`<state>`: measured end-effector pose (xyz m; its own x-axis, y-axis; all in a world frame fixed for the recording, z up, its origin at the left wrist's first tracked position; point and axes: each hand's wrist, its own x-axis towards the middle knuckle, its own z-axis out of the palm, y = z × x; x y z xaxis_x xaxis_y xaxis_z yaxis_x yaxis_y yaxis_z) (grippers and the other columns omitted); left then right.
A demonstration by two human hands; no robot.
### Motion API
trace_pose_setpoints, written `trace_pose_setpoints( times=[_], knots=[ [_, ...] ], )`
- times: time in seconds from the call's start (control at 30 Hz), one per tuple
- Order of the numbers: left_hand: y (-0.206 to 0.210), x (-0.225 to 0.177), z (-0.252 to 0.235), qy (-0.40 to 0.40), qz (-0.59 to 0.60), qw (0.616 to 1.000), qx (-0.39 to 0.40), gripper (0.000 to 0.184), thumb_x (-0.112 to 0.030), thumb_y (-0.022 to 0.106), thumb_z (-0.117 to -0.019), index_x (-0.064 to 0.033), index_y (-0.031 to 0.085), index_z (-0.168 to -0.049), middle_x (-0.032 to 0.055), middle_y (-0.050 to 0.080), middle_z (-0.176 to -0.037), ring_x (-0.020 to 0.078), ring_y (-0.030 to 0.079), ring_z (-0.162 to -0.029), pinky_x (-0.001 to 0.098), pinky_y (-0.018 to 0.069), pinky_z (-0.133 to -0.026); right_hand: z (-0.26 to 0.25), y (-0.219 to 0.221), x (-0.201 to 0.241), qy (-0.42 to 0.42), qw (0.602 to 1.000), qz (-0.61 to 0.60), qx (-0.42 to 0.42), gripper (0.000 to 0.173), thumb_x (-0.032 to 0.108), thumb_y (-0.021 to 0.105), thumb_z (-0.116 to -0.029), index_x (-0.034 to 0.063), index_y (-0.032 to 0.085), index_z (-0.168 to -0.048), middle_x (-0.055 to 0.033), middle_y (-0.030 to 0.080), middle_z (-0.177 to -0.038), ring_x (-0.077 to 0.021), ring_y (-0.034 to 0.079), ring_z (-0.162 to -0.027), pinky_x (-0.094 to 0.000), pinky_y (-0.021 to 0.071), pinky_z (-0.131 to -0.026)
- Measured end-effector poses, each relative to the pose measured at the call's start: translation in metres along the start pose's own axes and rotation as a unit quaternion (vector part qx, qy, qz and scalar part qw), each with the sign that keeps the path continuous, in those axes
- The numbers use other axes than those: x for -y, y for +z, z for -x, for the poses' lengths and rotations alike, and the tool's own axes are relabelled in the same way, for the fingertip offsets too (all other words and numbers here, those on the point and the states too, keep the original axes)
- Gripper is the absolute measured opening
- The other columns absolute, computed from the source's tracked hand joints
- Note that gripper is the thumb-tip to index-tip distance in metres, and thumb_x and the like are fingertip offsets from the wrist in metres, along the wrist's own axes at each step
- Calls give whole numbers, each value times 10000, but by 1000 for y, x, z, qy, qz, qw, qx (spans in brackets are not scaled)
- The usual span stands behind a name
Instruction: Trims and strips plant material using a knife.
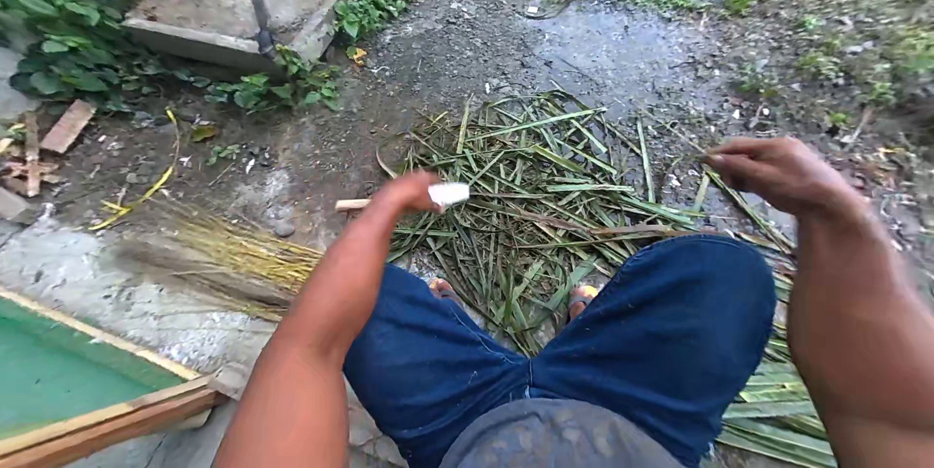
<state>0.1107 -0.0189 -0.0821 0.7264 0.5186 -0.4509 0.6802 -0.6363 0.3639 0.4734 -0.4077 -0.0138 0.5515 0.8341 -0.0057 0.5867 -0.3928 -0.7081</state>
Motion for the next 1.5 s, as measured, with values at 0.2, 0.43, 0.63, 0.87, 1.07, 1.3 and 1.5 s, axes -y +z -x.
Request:
trace_pose_setpoints(
  times=[0.2, 0.43, 0.63, 0.87, 1.07, 1.3, 1.5],
  knots=[
    [59, -46, -17, 39, -199, 960, 195, 506, -480, 710, -945, -65, 697, -1233, 234, 703, -1099, 444, 663, -1066, 718, 482, -897, -58, 42, 83, -62, 998, 15, 29, 242, 158, 537, -1054, 45, 719, -1167, -86, 669, -819, -143, 563, -611, -402, 518, -630],
    [-6, -43, -11, 107, 153, 982, -23, 355, -306, 570, -1064, 28, 658, -1151, 189, 655, -887, 298, 637, -740, 513, 551, -733, -83, 74, 91, -111, 990, -48, 71, 244, 148, 523, -1053, 32, 723, -1132, -53, 651, -779, -98, 545, -575, -336, 514, -580],
    [-9, -72, 3, 161, 520, 824, -155, 243, -219, 430, -1108, -41, 557, -1215, 24, 681, -826, 75, 610, -555, 216, 525, -475, -95, 99, 88, -106, 983, -90, 117, 245, 163, 532, -1053, 37, 726, -1133, -26, 619, -718, -85, 514, -537, -309, 488, -542],
    [-18, -79, 4, 195, 617, 756, -98, 394, -217, 391, -1109, -100, 451, -1480, 11, 588, -731, 96, 576, -534, 221, 520, -472, -101, 112, 101, -166, 968, -62, 175, 210, 122, 544, -1038, 66, 740, -1090, 4, 611, -717, -62, 498, -537, -280, 468, -532],
    [-41, -47, 11, 225, 655, 697, -188, 369, -283, 315, -1116, -189, 464, -1441, -43, 562, -662, 84, 553, -482, 231, 516, -441, -100, 97, 90, -170, 970, -48, 166, 197, 112, 550, -1036, 73, 741, -1063, -14, 658, -823, -68, 525, -583, -293, 485, -564],
    [-34, -55, 17, 246, 629, 728, -118, 359, -233, 358, -1097, -130, 502, -1410, -34, 586, -664, 77, 567, -490, 221, 523, -456, -94, 95, 91, -162, 973, -51, 159, 169, 112, 579, -1022, 73, 740, -1056, -21, 681, -932, -76, 568, -656, -315, 517, -633],
    [-41, -41, 25, 258, 650, 690, -187, 344, -272, 332, -1110, -191, 486, -1407, -44, 581, -643, 83, 562, -474, 230, 517, -441, -91, 90, 87, -159, 975, -49, 144, 167, 119, 582, -1022, 82, 742, -1052, -10, 676, -859, -71, 568, -642, -314, 516, -629]
  ],
)
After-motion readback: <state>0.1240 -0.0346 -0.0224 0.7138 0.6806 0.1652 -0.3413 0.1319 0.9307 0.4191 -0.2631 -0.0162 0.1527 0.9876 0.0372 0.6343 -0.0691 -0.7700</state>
